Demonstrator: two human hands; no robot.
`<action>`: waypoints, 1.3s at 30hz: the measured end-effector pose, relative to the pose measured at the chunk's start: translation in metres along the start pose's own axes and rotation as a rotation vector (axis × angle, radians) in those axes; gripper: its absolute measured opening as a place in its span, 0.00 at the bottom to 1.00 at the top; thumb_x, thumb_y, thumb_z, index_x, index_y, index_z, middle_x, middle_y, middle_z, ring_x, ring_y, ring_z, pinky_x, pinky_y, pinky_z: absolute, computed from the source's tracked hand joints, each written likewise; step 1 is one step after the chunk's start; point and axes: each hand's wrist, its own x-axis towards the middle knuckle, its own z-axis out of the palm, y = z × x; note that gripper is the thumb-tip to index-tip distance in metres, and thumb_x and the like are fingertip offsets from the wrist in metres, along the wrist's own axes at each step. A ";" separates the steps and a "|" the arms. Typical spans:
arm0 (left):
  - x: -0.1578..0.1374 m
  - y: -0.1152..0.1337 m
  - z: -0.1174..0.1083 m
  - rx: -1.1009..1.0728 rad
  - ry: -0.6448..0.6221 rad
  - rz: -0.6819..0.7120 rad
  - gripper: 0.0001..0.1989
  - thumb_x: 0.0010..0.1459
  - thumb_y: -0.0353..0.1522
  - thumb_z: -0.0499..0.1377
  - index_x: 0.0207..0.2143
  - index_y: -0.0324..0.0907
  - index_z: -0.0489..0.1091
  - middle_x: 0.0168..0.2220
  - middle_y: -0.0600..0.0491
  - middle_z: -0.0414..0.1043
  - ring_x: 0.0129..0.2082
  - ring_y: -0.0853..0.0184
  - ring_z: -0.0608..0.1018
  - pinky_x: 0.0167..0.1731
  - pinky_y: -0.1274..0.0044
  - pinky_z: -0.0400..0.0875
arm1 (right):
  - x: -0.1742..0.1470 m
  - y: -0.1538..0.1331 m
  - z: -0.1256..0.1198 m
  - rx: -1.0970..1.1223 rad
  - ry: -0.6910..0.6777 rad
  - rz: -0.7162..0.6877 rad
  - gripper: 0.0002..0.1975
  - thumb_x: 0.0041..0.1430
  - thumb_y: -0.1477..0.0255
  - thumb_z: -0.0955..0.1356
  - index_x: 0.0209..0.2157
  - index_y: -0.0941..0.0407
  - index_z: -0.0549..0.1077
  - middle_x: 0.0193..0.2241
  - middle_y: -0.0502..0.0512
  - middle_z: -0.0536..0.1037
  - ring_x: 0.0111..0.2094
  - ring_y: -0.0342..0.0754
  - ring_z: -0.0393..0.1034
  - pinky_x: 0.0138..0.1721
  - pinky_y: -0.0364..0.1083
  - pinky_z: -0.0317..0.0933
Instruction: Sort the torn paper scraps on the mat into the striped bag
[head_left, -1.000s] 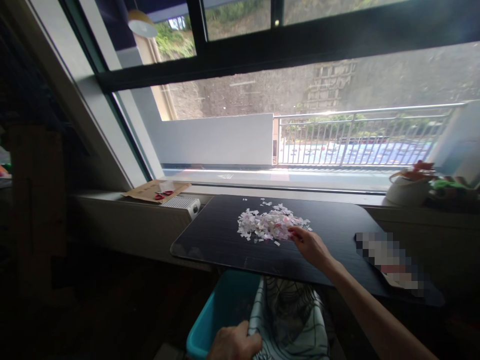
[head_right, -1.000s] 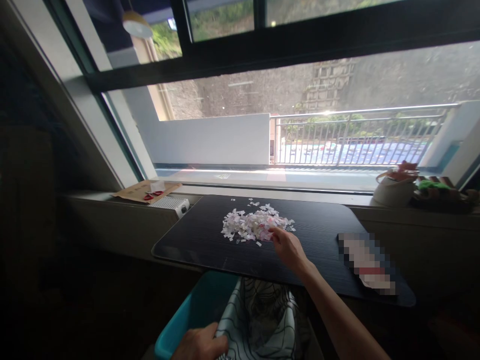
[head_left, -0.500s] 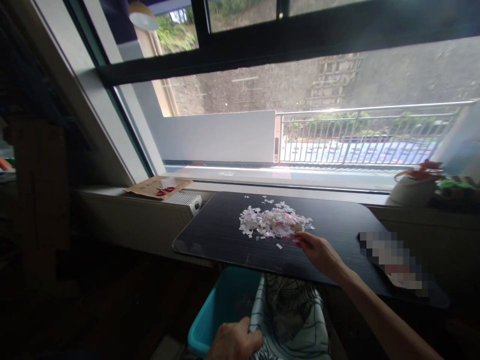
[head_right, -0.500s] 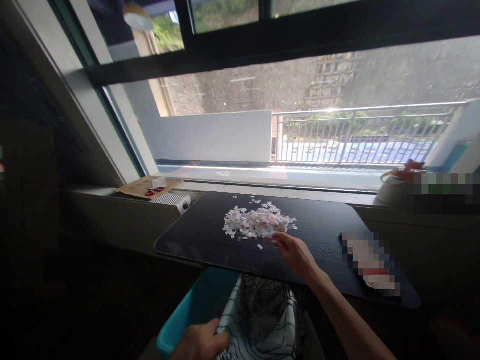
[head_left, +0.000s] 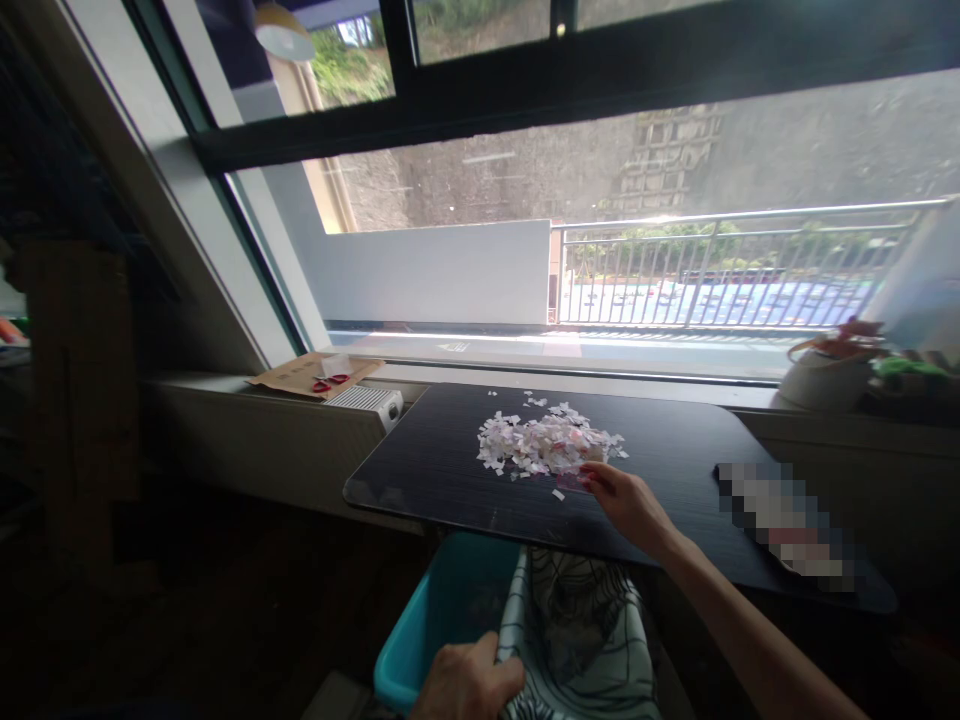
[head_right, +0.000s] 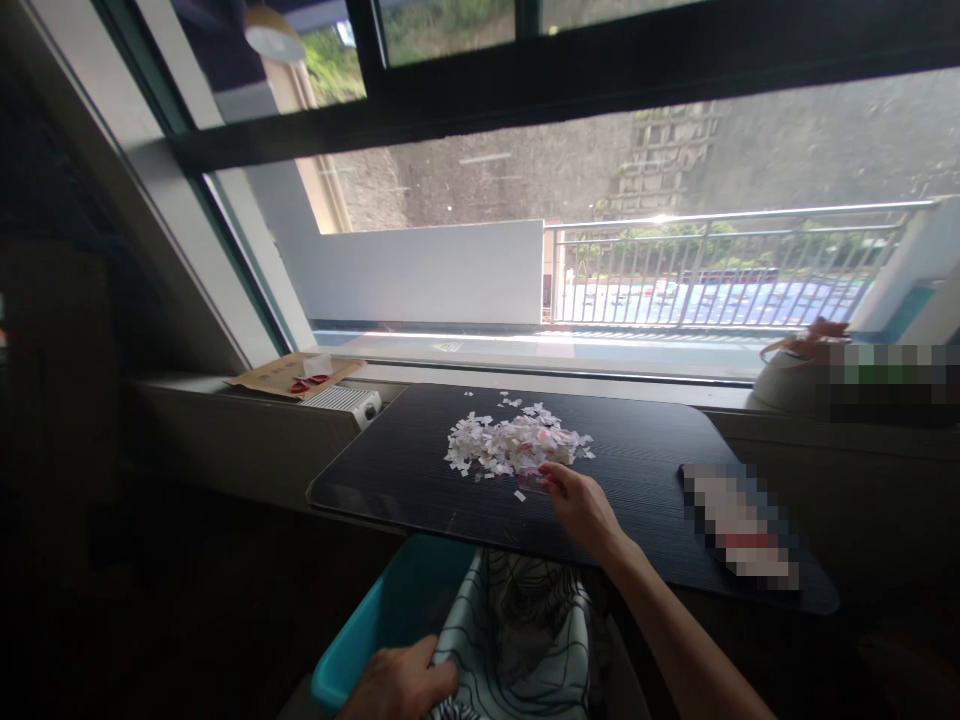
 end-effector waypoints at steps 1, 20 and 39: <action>0.000 0.000 -0.001 -0.004 -0.013 -0.003 0.11 0.52 0.41 0.57 0.30 0.44 0.70 0.30 0.51 0.71 0.26 0.66 0.73 0.22 0.79 0.57 | -0.001 0.001 0.002 0.002 0.001 0.005 0.17 0.58 0.67 0.61 0.45 0.57 0.75 0.33 0.58 0.82 0.33 0.52 0.76 0.34 0.47 0.66; -0.004 0.011 -0.015 -0.064 -0.008 -0.044 0.08 0.51 0.38 0.57 0.27 0.43 0.68 0.29 0.52 0.69 0.26 0.66 0.72 0.23 0.78 0.57 | -0.039 -0.001 0.013 0.226 -0.122 0.056 0.15 0.56 0.65 0.65 0.42 0.57 0.76 0.32 0.55 0.81 0.31 0.48 0.75 0.37 0.45 0.68; -0.001 0.002 -0.006 0.111 -0.061 -0.054 0.11 0.56 0.41 0.56 0.30 0.44 0.71 0.27 0.53 0.69 0.23 0.68 0.72 0.18 0.78 0.48 | 0.024 -0.011 0.033 -0.014 0.021 0.015 0.19 0.57 0.65 0.62 0.44 0.59 0.76 0.33 0.61 0.81 0.32 0.54 0.74 0.35 0.48 0.64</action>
